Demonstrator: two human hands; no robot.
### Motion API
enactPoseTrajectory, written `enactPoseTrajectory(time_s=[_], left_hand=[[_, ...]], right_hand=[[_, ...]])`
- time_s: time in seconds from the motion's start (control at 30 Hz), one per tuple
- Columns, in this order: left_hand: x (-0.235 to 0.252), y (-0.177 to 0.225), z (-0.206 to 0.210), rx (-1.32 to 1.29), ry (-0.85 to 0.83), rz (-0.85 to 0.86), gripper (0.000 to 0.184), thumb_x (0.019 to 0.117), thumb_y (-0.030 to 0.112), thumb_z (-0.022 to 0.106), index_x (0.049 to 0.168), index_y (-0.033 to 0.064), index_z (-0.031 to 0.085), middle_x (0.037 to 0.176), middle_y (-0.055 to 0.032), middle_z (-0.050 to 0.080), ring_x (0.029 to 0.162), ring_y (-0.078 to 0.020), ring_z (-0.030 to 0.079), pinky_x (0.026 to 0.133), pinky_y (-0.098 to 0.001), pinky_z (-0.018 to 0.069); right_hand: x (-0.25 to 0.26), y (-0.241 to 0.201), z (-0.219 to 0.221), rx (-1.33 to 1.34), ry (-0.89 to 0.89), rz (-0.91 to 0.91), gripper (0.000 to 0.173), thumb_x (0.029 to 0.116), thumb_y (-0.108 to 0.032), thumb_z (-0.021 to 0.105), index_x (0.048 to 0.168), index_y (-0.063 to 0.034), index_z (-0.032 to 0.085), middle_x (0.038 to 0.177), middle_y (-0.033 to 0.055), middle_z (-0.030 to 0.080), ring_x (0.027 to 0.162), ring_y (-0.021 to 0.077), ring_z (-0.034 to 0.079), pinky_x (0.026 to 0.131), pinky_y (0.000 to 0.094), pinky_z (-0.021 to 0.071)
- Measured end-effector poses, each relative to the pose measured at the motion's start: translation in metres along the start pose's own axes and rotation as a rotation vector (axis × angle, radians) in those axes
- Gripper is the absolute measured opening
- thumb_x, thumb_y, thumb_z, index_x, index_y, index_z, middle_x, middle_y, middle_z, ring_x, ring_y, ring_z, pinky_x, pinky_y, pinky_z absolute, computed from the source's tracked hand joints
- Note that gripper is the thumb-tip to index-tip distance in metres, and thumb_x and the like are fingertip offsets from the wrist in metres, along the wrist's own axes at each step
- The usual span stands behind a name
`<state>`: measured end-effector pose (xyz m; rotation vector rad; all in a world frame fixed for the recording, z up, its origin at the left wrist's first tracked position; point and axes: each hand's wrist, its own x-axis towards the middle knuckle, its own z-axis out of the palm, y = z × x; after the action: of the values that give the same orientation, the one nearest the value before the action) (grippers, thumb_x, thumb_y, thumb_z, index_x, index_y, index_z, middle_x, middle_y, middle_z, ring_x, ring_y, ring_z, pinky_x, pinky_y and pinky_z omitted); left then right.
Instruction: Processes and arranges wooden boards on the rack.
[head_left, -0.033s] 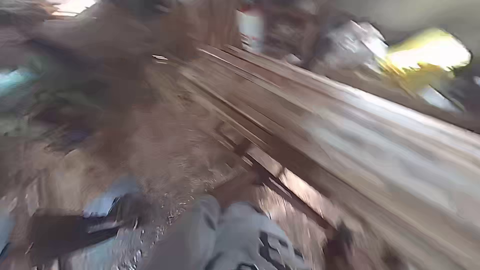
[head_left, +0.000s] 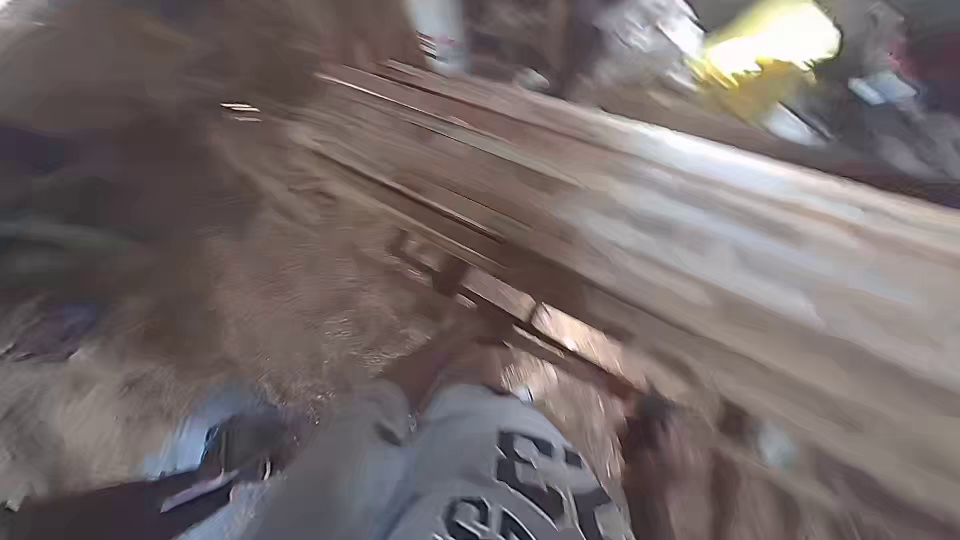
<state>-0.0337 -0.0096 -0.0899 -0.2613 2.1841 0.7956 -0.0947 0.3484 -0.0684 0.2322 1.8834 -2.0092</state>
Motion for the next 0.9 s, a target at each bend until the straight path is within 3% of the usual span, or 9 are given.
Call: enactPoseTrajectory(time_s=[0.13, 0.27, 0.37, 0.43, 0.5, 0.57, 0.63, 0.77, 0.9], left_hand=[[0.047, -0.012, -0.024, 0.229, -0.277, 0.219, 0.059, 0.0953, 0.049, 0.069, 0.142, 0.0128, 0.06, 0.137, -0.018, 0.063, 0.13, -0.0387, 0.057, 0.108, -0.0684, 0.0406], [0.075, -0.027, -0.037, 0.18, -0.459, 0.239, 0.067, 0.089, 0.052, 0.076, 0.138, 0.0082, 0.061, 0.135, -0.019, 0.064, 0.128, -0.0361, 0.059, 0.11, -0.0628, 0.0419], [0.092, -0.034, -0.036, 0.15, -0.545, 0.284, 0.069, 0.0861, 0.051, 0.08, 0.132, 0.0035, 0.062, 0.121, -0.0218, 0.067, 0.112, -0.0343, 0.064, 0.1, -0.0602, 0.0479], [0.099, -0.041, -0.031, 0.016, -0.619, 0.283, 0.071, 0.0864, 0.037, 0.083, 0.143, 0.0059, 0.053, 0.128, -0.0182, 0.066, 0.111, -0.0266, 0.067, 0.098, -0.0502, 0.0535], [0.098, -0.04, -0.028, -0.163, -0.718, 0.179, 0.07, 0.0891, 0.021, 0.081, 0.149, 0.0092, 0.046, 0.121, -0.0144, 0.068, 0.088, -0.0222, 0.072, 0.076, -0.0421, 0.0631], [0.097, -0.043, -0.024, -0.242, -0.759, 0.129, 0.051, 0.0942, 0.024, 0.075, 0.138, 0.0084, 0.054, 0.094, -0.0074, 0.072, 0.063, -0.0148, 0.068, 0.058, -0.0314, 0.0603], [0.1, -0.048, -0.023, -0.181, -0.729, 0.129, 0.046, 0.0972, 0.035, 0.071, 0.133, 0.0097, 0.058, 0.085, -0.0034, 0.068, 0.063, -0.0115, 0.063, 0.062, -0.03, 0.057], [0.099, -0.052, -0.021, -0.153, -0.664, 0.117, 0.059, 0.0926, 0.047, 0.073, 0.137, 0.011, 0.058, 0.097, -0.0067, 0.069, 0.075, -0.0138, 0.065, 0.073, -0.0348, 0.0582], [0.092, -0.046, -0.022, -0.154, -0.649, 0.129, 0.061, 0.0931, 0.045, 0.074, 0.139, 0.0101, 0.056, 0.107, -0.0102, 0.069, 0.082, -0.0162, 0.067, 0.076, -0.0371, 0.0584]], right_hand=[[-0.031, 0.037, 0.0, 0.136, 0.377, 0.091, 0.031, 0.1091, -0.02, 0.04, 0.131, 0.0, 0.047, 0.088, 0.0093, 0.07, 0.062, 0.0147, 0.065, 0.051, 0.0292, 0.0552], [-0.06, 0.075, 0.025, 0.15, 0.486, 0.017, 0.034, 0.1094, -0.016, 0.035, 0.135, 0.0047, 0.043, 0.104, 0.0139, 0.072, 0.082, 0.0195, 0.072, 0.068, 0.0333, 0.0616], [-0.063, 0.09, 0.058, 0.057, 0.62, 0.021, 0.043, 0.1076, -0.012, 0.04, 0.145, 0.0086, 0.041, 0.12, 0.0171, 0.068, 0.091, 0.019, 0.072, 0.073, 0.0336, 0.0615], [-0.056, 0.099, 0.076, -0.087, 0.696, -0.017, 0.043, 0.1069, -0.01, 0.043, 0.145, 0.0111, 0.044, 0.129, 0.0216, 0.065, 0.099, 0.0189, 0.071, 0.08, 0.0331, 0.0606], [-0.044, 0.11, 0.086, -0.257, 0.75, -0.079, 0.043, 0.1054, -0.007, 0.045, 0.144, 0.0097, 0.048, 0.131, 0.0259, 0.061, 0.108, 0.0248, 0.069, 0.091, 0.0378, 0.0605], [-0.029, 0.117, 0.092, -0.435, 0.805, -0.132, 0.041, 0.1049, -0.007, 0.048, 0.145, -0.0003, 0.055, 0.129, 0.0235, 0.062, 0.108, 0.0267, 0.068, 0.092, 0.04, 0.0602], [-0.02, 0.122, 0.099, -0.604, 0.829, -0.111, 0.039, 0.106, -0.01, 0.05, 0.143, -0.0072, 0.059, 0.129, 0.0221, 0.062, 0.109, 0.029, 0.067, 0.093, 0.0415, 0.0588], [-0.037, 0.117, 0.111, -0.899, 0.72, 0.203, 0.046, 0.1042, -0.01, 0.049, 0.149, -0.0162, 0.055, 0.14, 0.0251, 0.054, 0.098, 0.0343, 0.07, 0.081, 0.0458, 0.0614], [-0.075, 0.095, 0.114, -0.953, 0.738, 0.282, 0.046, 0.1016, -0.005, 0.05, 0.147, -0.0106, 0.056, 0.137, 0.0271, 0.057, 0.094, 0.0387, 0.071, 0.078, 0.0493, 0.0609]])
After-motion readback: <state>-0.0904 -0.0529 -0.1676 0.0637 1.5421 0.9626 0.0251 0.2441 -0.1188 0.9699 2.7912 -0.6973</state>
